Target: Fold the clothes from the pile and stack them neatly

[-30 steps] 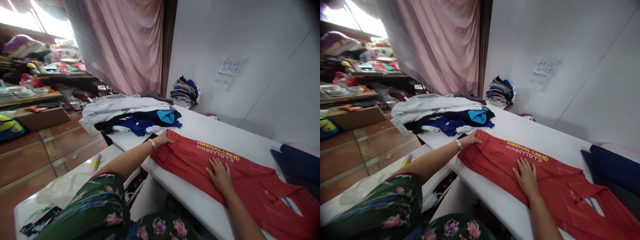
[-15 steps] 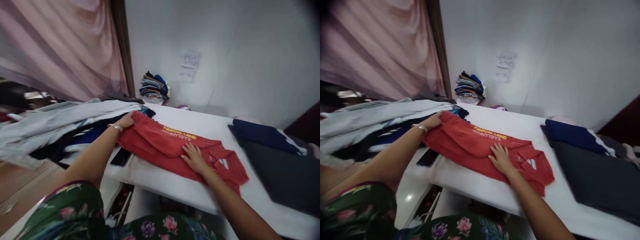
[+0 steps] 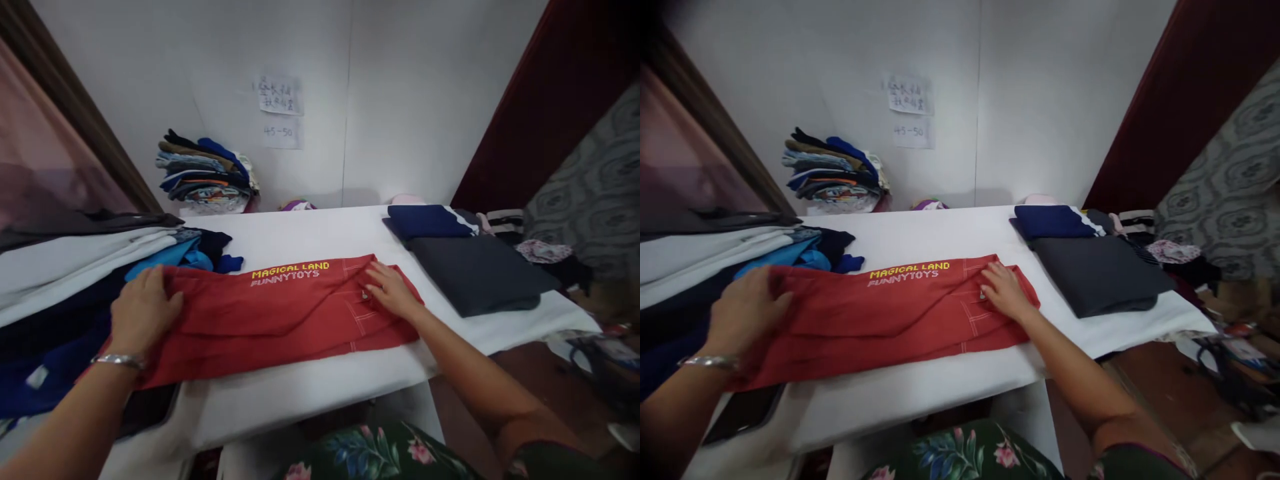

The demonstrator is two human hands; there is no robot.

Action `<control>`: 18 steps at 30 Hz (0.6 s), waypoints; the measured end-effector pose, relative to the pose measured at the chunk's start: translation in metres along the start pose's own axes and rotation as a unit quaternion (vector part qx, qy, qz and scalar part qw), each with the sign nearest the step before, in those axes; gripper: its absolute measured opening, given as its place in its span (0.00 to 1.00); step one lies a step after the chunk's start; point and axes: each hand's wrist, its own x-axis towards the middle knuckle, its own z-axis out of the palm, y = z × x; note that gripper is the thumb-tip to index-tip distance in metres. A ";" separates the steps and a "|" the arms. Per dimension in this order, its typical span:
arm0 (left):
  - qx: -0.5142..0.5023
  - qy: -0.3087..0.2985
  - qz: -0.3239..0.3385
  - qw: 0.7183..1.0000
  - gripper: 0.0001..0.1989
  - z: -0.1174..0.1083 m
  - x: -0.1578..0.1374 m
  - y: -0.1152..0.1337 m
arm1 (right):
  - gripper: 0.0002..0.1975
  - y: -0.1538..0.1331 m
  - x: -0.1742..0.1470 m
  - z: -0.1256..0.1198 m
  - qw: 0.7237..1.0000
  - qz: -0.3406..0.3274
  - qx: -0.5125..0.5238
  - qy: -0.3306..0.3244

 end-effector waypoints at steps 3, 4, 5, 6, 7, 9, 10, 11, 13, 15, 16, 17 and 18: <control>-0.059 0.024 0.095 0.993 0.26 0.004 -0.005 0.073 | 0.22 0.049 0.006 -0.021 0.990 0.138 -0.003 0.026; -0.085 0.001 0.135 0.987 0.26 0.009 -0.007 0.099 | 0.22 0.061 0.010 -0.025 0.984 0.177 0.006 0.022; -0.109 -0.023 0.166 0.980 0.26 0.014 -0.009 0.123 | 0.22 0.070 0.016 -0.027 0.978 0.207 0.016 0.015; -0.127 -0.056 0.196 0.971 0.26 0.020 -0.011 0.146 | 0.22 0.077 0.022 -0.028 0.974 0.225 0.026 0.007; -0.140 -0.082 0.216 0.963 0.26 0.026 -0.014 0.166 | 0.22 0.082 0.030 -0.028 0.972 0.234 0.035 -0.001; -0.153 -0.130 0.233 0.951 0.27 0.036 -0.020 0.199 | 0.22 0.087 0.046 -0.023 0.969 0.241 0.054 -0.015; -0.156 -0.152 0.236 0.947 0.27 0.040 -0.022 0.211 | 0.22 0.089 0.055 -0.019 0.968 0.243 0.065 -0.023; -0.160 -0.170 0.236 0.943 0.28 0.044 -0.024 0.220 | 0.22 0.090 0.064 -0.015 0.966 0.244 0.074 -0.030; -0.168 -0.197 0.232 0.937 0.27 0.049 -0.024 0.235 | 0.22 0.092 0.080 -0.007 0.964 0.245 0.090 -0.042; -0.177 -0.205 0.229 0.935 0.25 0.052 -0.020 0.246 | 0.21 0.094 0.094 0.001 0.962 0.245 0.101 -0.055; -0.179 -0.205 0.228 0.935 0.24 0.053 -0.017 0.252 | 0.20 0.095 0.100 0.004 0.962 0.245 0.106 -0.062; -0.180 -0.205 0.227 0.935 0.23 0.054 -0.012 0.257 | 0.18 0.096 0.105 0.007 0.961 0.244 0.111 -0.069; -0.179 -0.206 0.226 0.935 0.23 0.055 -0.007 0.263 | 0.17 0.097 0.109 0.010 0.961 0.241 0.114 -0.076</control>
